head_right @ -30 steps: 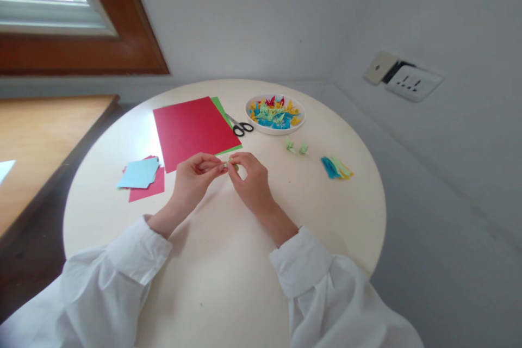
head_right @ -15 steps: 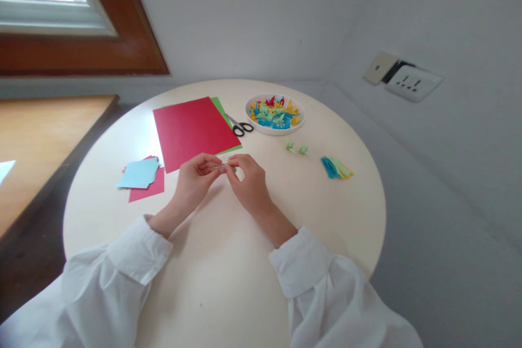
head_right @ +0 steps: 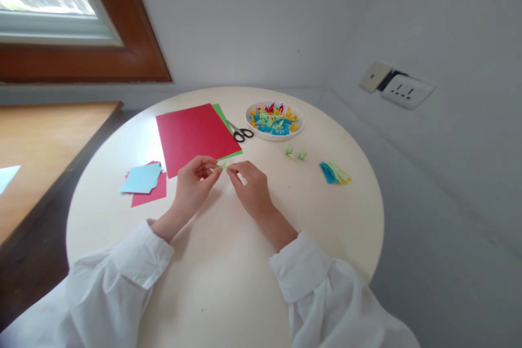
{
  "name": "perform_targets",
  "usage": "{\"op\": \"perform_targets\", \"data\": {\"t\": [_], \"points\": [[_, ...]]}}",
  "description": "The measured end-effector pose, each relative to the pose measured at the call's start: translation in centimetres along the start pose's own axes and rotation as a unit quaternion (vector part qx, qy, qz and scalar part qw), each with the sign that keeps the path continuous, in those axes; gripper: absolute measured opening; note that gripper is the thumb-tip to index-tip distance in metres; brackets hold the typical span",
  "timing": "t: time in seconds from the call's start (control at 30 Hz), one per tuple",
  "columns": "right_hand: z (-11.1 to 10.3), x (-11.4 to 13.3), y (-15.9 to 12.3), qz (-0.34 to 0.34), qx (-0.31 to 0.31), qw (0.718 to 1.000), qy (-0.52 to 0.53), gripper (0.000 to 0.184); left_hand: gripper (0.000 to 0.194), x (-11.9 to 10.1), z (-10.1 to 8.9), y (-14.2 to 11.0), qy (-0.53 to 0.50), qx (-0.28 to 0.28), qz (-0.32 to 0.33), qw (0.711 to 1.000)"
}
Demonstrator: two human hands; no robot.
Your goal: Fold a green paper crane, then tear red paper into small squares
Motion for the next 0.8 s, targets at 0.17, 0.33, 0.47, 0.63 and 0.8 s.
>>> {"op": "perform_targets", "data": {"t": [0.17,0.33,0.47,0.63,0.8], "points": [[-0.2,-0.7,0.0,0.061,-0.003,0.996,0.058,0.010,0.020,-1.0,0.5,0.3,-0.010,0.062,0.106,0.992],[0.0,-1.2,0.0,0.098,-0.004,0.989,0.110,0.012,0.018,-0.5,1.8,-0.1,-0.070,0.146,0.074,0.984],[-0.1,-1.4,0.0,0.119,-0.009,0.983,0.139,0.009,0.015,-0.2,1.4,0.0,-0.059,0.115,0.064,0.990],[-0.2,-1.6,0.0,0.139,-0.017,0.978,0.155,0.005,0.012,0.2,1.2,0.2,-0.084,0.105,0.069,0.988],[-0.4,-1.5,0.1,0.115,-0.017,0.982,0.152,0.005,0.010,-0.2,1.3,0.2,-0.092,0.116,0.065,0.987]]}}
Point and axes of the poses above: each hand's wrist, its own y-axis towards the middle knuckle, its own z-axis out of the palm, x = y × z, the point moved 8 cm from there along y, towards the middle knuckle, and after that the axes turned 6 degrees about -x, right-handed, at the moved point
